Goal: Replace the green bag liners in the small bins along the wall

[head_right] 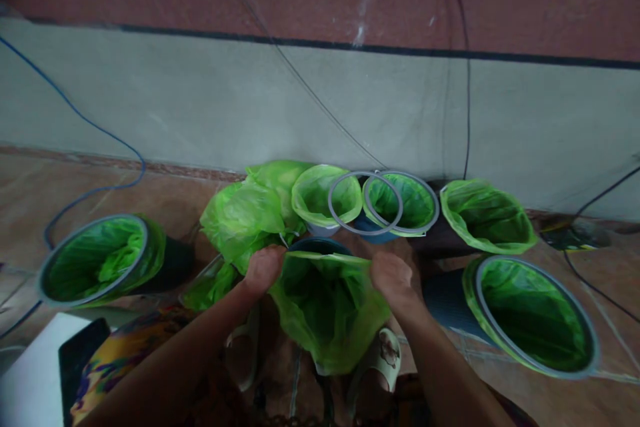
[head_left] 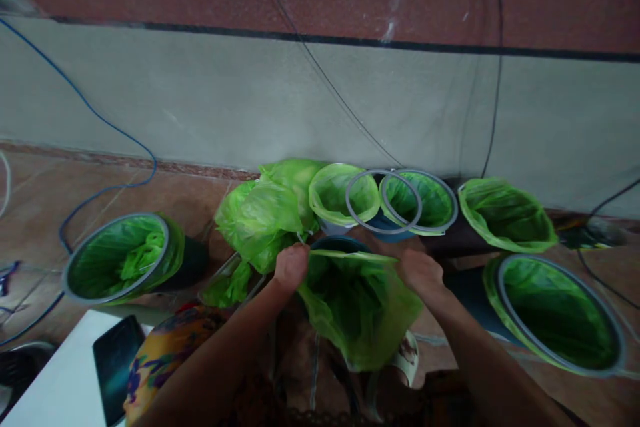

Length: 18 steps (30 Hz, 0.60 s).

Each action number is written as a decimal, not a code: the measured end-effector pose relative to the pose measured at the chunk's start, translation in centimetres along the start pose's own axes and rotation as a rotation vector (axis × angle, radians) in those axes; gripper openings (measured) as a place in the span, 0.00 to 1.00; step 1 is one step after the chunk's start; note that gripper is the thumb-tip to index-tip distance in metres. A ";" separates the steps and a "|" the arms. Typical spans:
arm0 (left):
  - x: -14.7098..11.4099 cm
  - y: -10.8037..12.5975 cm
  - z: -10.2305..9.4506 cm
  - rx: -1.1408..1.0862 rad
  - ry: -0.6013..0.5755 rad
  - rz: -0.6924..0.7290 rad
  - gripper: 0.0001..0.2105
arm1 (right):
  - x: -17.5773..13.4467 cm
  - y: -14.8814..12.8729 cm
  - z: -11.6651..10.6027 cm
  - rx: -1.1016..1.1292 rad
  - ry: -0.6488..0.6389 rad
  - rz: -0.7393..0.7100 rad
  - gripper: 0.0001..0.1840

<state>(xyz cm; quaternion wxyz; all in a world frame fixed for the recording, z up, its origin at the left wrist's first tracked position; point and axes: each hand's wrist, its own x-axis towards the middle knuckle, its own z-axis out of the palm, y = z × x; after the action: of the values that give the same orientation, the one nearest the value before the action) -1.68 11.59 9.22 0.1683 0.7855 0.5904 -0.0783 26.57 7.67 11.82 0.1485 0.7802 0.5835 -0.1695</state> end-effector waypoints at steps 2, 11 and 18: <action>-0.1 0.3 -0.2 -0.011 0.019 0.007 0.15 | -0.2 -0.5 0.6 -0.001 -0.009 0.005 0.15; -1.0 3.5 -0.7 -0.029 0.079 0.172 0.14 | -2.4 -6.8 2.1 0.006 0.247 -0.501 0.26; -0.5 3.2 -0.3 0.018 -0.019 0.124 0.15 | -1.8 -6.4 -0.4 0.048 0.151 -0.348 0.20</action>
<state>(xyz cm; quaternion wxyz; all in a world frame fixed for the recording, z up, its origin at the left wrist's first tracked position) 1.16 10.45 10.26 0.1713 0.8213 0.5382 -0.0804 20.02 8.04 12.78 0.0542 0.6814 0.7148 -0.1473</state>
